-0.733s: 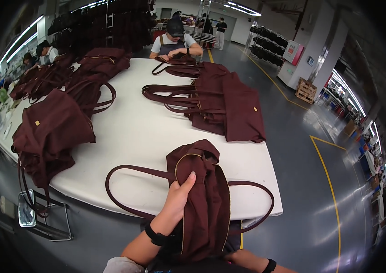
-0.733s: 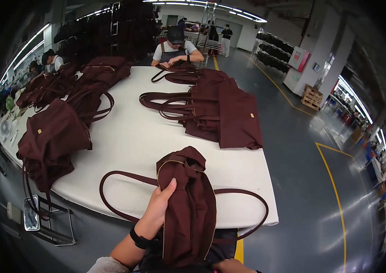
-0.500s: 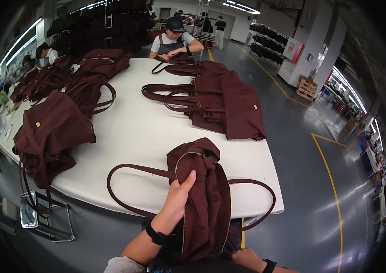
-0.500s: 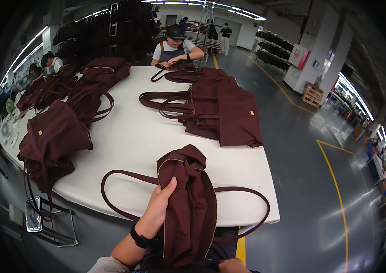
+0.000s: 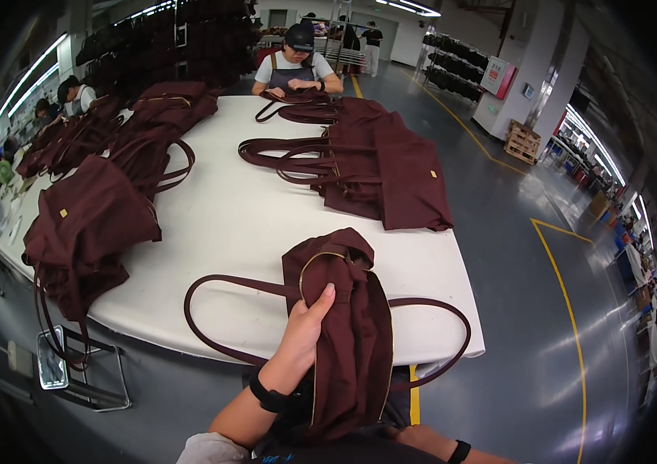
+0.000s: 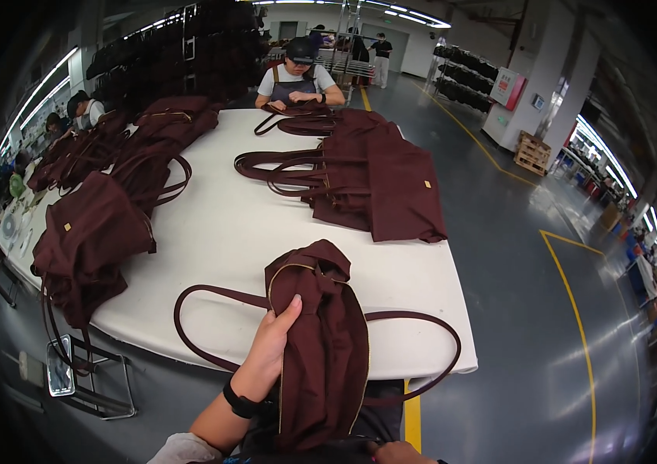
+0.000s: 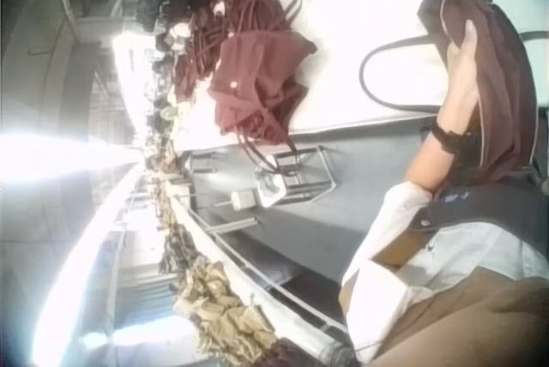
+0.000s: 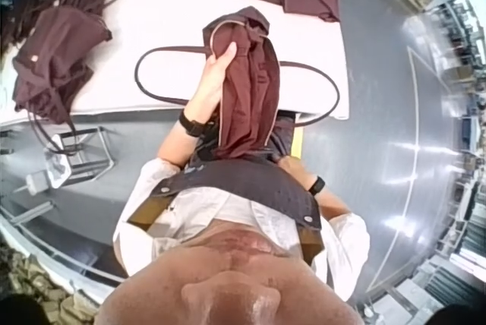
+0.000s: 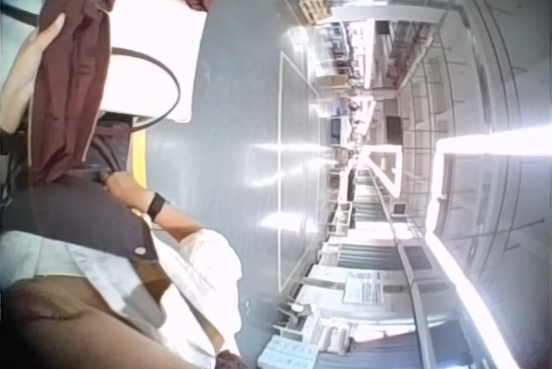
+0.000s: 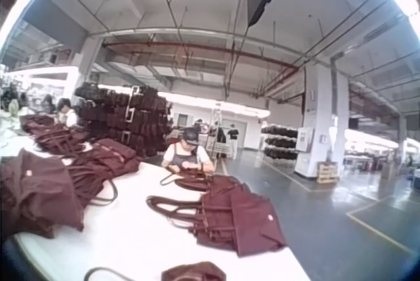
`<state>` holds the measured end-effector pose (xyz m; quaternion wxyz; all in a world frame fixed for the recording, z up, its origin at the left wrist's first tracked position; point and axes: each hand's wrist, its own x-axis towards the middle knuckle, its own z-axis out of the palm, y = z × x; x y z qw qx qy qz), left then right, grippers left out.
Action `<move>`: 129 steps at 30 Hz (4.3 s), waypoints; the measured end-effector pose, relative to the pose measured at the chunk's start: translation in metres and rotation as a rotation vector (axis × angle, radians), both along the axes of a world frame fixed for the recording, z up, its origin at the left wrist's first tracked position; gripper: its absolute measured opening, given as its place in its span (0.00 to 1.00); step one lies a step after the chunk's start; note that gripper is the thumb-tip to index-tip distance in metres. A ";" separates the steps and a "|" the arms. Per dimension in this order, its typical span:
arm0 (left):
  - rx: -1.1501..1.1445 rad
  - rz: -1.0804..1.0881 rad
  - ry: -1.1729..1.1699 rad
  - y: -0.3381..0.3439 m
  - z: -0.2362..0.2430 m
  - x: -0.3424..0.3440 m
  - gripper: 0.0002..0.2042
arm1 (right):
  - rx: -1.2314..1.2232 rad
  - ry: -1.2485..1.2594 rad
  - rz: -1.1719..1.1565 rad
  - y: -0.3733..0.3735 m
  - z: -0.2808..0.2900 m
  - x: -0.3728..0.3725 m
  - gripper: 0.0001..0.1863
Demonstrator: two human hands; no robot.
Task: The recorder is sewing and inspecting the interior and exterior of maroon leather tote bags at a workshop table.
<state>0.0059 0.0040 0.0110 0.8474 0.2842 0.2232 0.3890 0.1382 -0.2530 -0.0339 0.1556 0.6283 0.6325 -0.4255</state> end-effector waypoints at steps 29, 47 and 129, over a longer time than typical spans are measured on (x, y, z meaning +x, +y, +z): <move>-0.034 -0.029 0.021 0.002 -0.004 -0.003 0.12 | 0.445 -0.060 0.327 -0.006 -0.007 0.018 0.23; -0.054 -0.011 0.008 0.004 -0.002 -0.005 0.13 | 0.974 0.124 -0.107 -0.006 -0.022 -0.003 0.07; -0.223 -0.046 0.138 0.014 -0.010 0.004 0.22 | 1.163 0.493 0.301 0.243 0.091 0.053 0.09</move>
